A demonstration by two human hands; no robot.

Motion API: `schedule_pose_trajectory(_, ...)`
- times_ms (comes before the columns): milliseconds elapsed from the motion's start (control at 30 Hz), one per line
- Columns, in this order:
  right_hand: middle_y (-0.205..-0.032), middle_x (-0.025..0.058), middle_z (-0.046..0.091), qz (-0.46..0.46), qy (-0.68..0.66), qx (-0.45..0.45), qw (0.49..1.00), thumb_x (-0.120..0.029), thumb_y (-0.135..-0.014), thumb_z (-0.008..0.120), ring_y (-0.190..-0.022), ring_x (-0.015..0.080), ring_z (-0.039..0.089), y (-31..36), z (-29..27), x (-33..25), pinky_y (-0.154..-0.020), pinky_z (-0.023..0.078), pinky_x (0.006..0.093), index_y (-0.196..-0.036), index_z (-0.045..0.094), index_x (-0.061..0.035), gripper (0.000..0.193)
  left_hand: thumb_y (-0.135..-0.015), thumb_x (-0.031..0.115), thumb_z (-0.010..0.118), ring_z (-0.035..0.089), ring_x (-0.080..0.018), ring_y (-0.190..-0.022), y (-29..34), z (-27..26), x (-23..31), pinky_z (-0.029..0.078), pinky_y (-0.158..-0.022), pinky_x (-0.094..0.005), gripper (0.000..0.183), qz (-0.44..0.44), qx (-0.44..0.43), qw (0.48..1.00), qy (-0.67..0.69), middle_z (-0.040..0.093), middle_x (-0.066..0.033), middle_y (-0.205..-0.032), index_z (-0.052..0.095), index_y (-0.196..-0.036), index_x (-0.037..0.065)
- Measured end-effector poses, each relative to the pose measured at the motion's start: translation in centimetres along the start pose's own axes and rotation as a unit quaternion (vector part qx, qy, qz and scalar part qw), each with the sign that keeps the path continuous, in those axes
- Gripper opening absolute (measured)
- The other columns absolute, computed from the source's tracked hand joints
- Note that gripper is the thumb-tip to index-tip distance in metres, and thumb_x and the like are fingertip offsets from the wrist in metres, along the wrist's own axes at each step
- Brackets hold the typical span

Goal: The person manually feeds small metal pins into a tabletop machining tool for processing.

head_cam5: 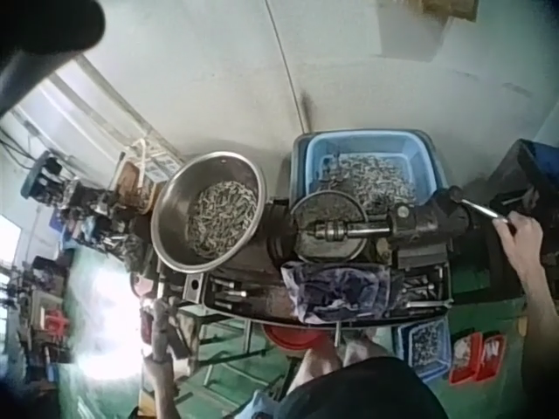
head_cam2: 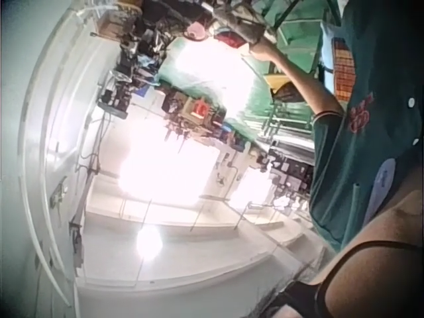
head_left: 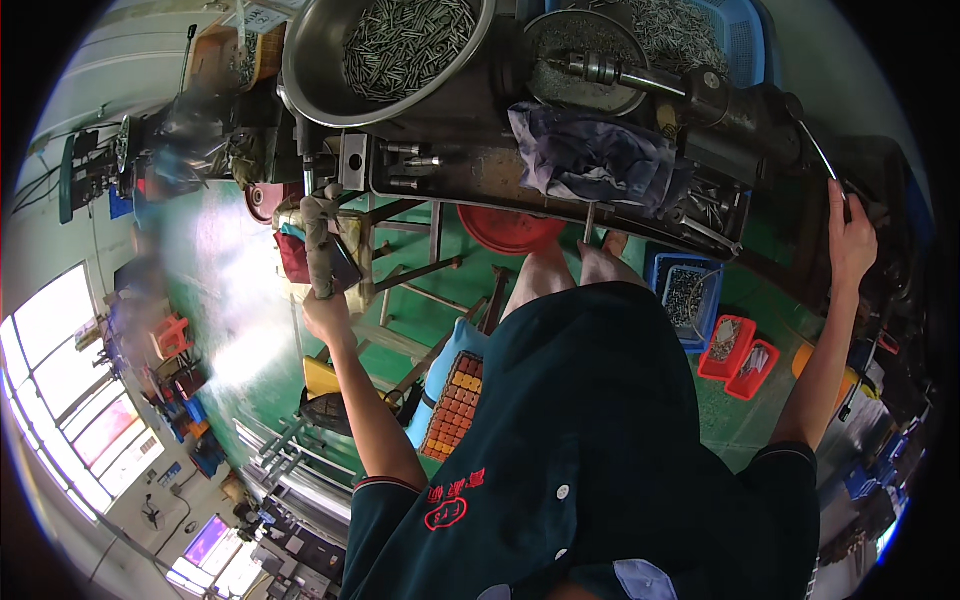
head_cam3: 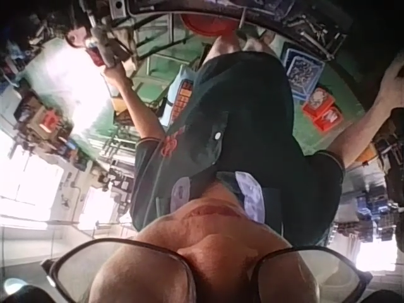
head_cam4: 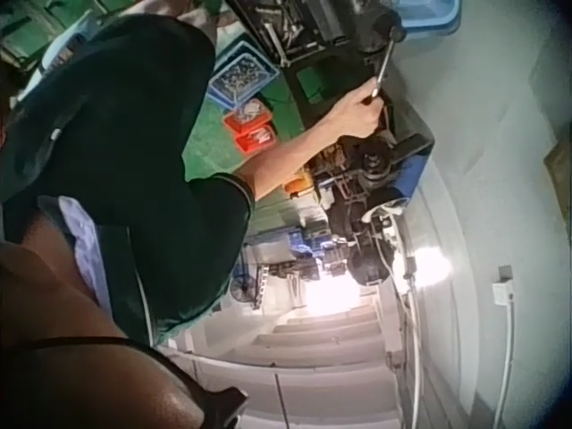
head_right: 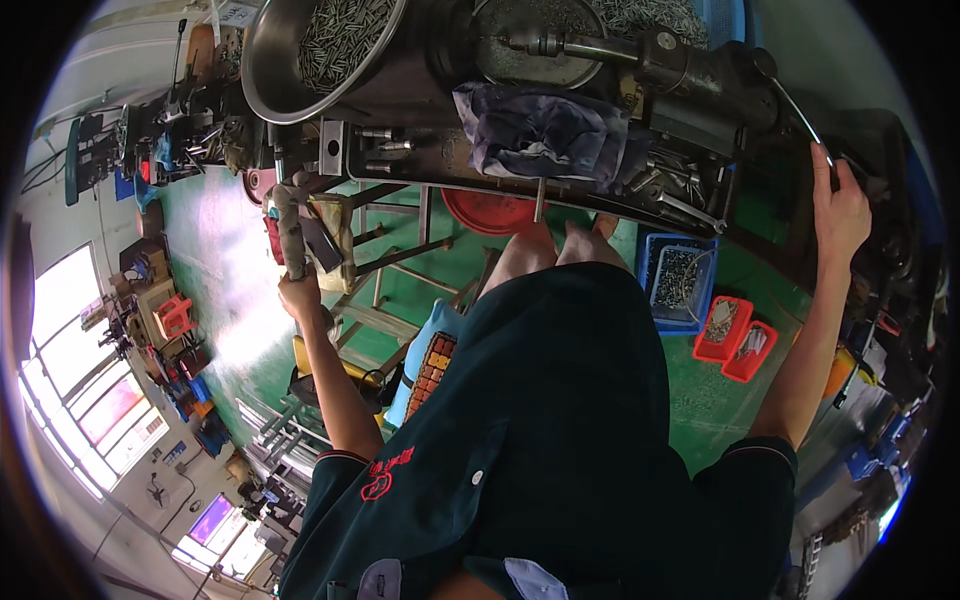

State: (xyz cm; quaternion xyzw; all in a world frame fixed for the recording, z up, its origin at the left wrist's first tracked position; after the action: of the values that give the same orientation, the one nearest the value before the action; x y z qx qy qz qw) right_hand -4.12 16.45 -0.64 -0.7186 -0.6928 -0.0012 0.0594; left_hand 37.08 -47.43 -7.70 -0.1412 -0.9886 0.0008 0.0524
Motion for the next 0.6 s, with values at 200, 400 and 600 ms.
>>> schedule_pose_trajectory(200, -0.11, 0.0042, 0.056, -0.073, 0.129, 0.34, 0.929, -0.051, -0.081, 0.048, -0.104, 0.0236, 0.051, -2.9, -2.4, -2.8, -0.077, 0.042, 0.0444, -0.111, 0.054, -0.0205, 0.043, -0.066, 0.037, 0.065, 0.061, -0.0358, -0.071, -3.2, -0.4, -2.0, 0.046, -0.064, -0.0415, 0.037, 0.02, 0.019, 0.999, -0.022, 0.062, -0.0178, -0.072, 0.066, -0.084, 0.005)
schedule_pose_trajectory(400, -0.096, 0.0064, 0.061, -0.336, -0.251, 0.273, 0.866, -0.028, -0.074, 0.062, -0.094, 0.0247, 0.055, -1.4, -5.8, -23.4, -0.082, 0.041, 0.0339, -0.087, 0.064, -0.0123, 0.02, -0.068, 0.032, 0.064, 0.06, -0.0359, -0.072, -3.9, -0.5, -2.3, 0.046, -0.065, -0.0412, 0.03, 0.027, 0.027, 0.998, -0.04, 0.063, -0.0166, -0.074, 0.066, -0.089, 0.011)
schedule_pose_trajectory(600, -0.091, 0.0067, 0.061, -0.411, -0.271, 0.063, 0.868, -0.025, -0.067, 0.061, -0.094, 0.0247, 0.054, 1.2, -1.3, -34.2, -0.083, 0.041, 0.035, -0.077, 0.064, -0.0098, 0.018, -0.067, 0.03, 0.063, 0.06, -0.035, -0.072, -5.3, -0.2, -1.5, 0.046, -0.063, -0.0405, 0.028, 0.022, 0.037, 0.998, -0.035, 0.063, -0.0155, -0.074, 0.066, -0.09, 0.014)
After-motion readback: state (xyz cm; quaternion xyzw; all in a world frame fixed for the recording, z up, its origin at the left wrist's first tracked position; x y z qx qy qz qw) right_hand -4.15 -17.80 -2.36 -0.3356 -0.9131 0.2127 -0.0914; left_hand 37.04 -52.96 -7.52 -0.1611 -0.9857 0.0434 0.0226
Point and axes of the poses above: each hand's wrist, its own y-axis away from the middle knuckle, its own z-axis out of the palm, x = y × z, the point moved 7 cm from there along -y, towards the middle knuckle
